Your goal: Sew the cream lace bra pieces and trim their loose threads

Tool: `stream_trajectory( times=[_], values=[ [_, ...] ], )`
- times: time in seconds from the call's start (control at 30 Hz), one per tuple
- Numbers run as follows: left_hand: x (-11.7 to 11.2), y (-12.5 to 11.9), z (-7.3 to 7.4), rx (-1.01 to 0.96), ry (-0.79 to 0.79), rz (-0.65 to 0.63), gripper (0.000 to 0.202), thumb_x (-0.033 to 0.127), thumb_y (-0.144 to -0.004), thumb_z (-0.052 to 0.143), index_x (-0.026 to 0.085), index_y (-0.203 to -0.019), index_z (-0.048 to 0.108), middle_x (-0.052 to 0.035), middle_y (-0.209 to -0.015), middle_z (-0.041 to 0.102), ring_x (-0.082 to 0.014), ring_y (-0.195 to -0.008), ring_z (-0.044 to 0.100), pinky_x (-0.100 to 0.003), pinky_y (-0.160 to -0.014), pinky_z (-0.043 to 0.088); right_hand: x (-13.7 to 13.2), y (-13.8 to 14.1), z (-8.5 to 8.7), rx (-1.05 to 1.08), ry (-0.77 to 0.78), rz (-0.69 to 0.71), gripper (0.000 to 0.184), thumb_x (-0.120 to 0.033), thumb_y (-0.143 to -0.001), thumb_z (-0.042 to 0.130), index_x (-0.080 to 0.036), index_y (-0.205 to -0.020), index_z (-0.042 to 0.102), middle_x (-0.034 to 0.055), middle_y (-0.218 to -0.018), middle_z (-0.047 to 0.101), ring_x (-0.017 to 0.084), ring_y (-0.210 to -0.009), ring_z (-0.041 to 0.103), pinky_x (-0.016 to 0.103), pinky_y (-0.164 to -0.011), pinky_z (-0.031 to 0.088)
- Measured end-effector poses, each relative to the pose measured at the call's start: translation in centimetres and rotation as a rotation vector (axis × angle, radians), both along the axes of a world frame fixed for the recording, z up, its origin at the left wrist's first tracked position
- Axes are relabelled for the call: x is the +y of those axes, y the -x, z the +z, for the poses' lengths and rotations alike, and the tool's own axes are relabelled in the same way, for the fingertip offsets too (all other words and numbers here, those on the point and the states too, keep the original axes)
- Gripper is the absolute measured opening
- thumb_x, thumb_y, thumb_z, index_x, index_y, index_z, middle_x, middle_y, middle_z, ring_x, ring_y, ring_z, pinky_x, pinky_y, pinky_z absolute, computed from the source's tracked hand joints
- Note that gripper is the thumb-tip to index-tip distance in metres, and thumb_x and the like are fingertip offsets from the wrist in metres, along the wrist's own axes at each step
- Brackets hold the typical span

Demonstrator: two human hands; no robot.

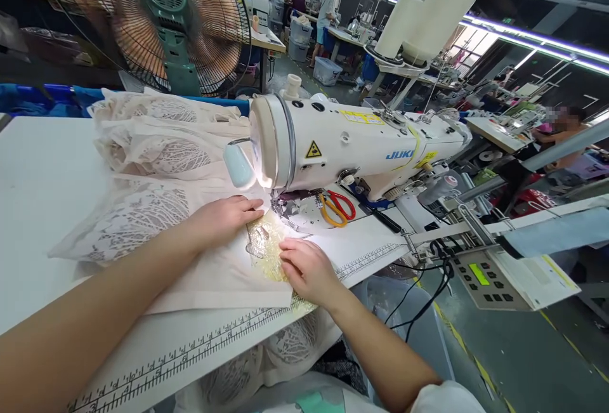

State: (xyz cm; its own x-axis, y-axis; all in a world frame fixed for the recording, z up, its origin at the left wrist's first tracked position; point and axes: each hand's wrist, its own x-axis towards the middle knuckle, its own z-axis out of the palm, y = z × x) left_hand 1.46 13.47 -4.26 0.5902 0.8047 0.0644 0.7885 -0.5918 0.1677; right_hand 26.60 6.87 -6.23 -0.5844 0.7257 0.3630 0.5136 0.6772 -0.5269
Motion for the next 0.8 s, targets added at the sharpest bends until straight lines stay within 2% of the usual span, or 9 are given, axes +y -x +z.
stream_trajectory(
  times=[0.23,0.37,0.43,0.5,0.57,0.63,0.7,0.73,0.8],
  values=[
    [0.0,-0.2,0.3,0.006,-0.013,0.064,0.045,0.016,-0.084,0.036,0.026,-0.116,0.066,-0.0056,-0.134,0.059,-0.0247,-0.112,0.058,-0.037,-0.092,0.049,0.2,0.1,0.0,0.012,-0.002,0.002,0.019,-0.020,-0.085,0.048,-0.020,-0.092,0.065,0.0095,-0.110,0.068,0.021,-0.105,0.062,0.037,-0.093,0.049],
    [-1.2,-0.9,1.5,0.047,-0.002,0.120,0.046,0.020,-0.084,0.032,0.022,-0.116,0.065,-0.0080,-0.135,0.057,-0.0268,-0.115,0.057,-0.039,-0.091,0.049,-0.1,-0.2,-0.1,0.073,-0.047,0.006,0.019,-0.022,-0.087,0.047,-0.020,-0.097,0.063,0.0103,-0.109,0.068,0.021,-0.104,0.061,0.038,-0.092,0.048],
    [-2.7,-0.8,2.4,0.072,-0.012,0.144,0.047,0.023,-0.085,0.029,0.019,-0.117,0.064,-0.0098,-0.138,0.055,-0.0277,-0.116,0.057,-0.041,-0.091,0.049,-0.8,-0.4,0.0,0.073,-0.092,0.053,0.018,-0.027,-0.089,0.049,-0.020,-0.099,0.063,0.0101,-0.104,0.068,0.021,-0.099,0.062,0.038,-0.088,0.049],
    [-4.9,-0.1,3.2,0.136,-0.058,0.170,0.048,0.025,-0.084,0.030,0.018,-0.118,0.063,-0.0102,-0.137,0.055,-0.0283,-0.114,0.058,-0.043,-0.092,0.049,-1.6,-0.6,0.1,-0.020,-0.125,0.155,0.021,-0.035,-0.086,0.056,-0.020,-0.100,0.063,0.0085,-0.099,0.068,0.021,-0.091,0.061,0.036,-0.082,0.049],
    [-7.6,1.6,3.7,0.260,-0.146,0.229,0.049,0.027,-0.080,0.033,0.019,-0.117,0.065,-0.0104,-0.133,0.059,-0.0309,-0.113,0.058,-0.046,-0.091,0.048,-2.5,-0.5,0.4,-0.164,-0.157,0.229,0.030,-0.043,-0.081,0.065,-0.021,-0.101,0.064,0.0073,-0.098,0.068,0.022,-0.088,0.060,0.035,-0.076,0.048],
    [-10.2,3.9,3.9,0.396,-0.236,0.352,0.050,0.032,-0.080,0.031,0.025,-0.115,0.066,-0.0083,-0.124,0.065,-0.0339,-0.113,0.058,-0.052,-0.089,0.048,-3.1,-0.1,0.9,-0.290,-0.190,0.232,0.033,-0.045,-0.078,0.069,-0.020,-0.099,0.064,0.0068,-0.098,0.067,0.022,-0.087,0.060,0.035,-0.073,0.048],
    [-12.1,6.3,3.9,0.499,-0.296,0.445,0.051,0.040,-0.080,0.026,0.038,-0.111,0.066,-0.0024,-0.111,0.071,-0.0354,-0.107,0.061,-0.056,-0.081,0.051,-3.3,0.5,1.6,-0.387,-0.221,0.206,0.022,-0.036,-0.081,0.067,-0.019,-0.094,0.066,0.0072,-0.094,0.066,0.022,-0.084,0.060,0.034,-0.070,0.048],
    [-12.7,7.2,3.9,0.513,-0.272,0.457,0.051,0.042,-0.079,0.026,0.039,-0.111,0.066,-0.0027,-0.107,0.072,-0.0356,-0.098,0.064,-0.055,-0.076,0.052,-3.4,0.9,2.0,-0.426,-0.237,0.201,0.015,-0.029,-0.082,0.064,-0.017,-0.091,0.066,0.0076,-0.090,0.066,0.021,-0.081,0.060,0.033,-0.068,0.048],
    [-13.4,7.9,3.9,0.486,-0.188,0.458,0.052,0.039,-0.079,0.029,0.032,-0.114,0.067,-0.0085,-0.104,0.072,-0.0349,-0.085,0.068,-0.053,-0.074,0.054,-3.5,1.7,2.8,-0.492,-0.255,0.195,0.008,-0.016,-0.081,0.060,-0.014,-0.086,0.066,0.0091,-0.082,0.065,0.021,-0.075,0.061,0.032,-0.063,0.048]
  ],
)
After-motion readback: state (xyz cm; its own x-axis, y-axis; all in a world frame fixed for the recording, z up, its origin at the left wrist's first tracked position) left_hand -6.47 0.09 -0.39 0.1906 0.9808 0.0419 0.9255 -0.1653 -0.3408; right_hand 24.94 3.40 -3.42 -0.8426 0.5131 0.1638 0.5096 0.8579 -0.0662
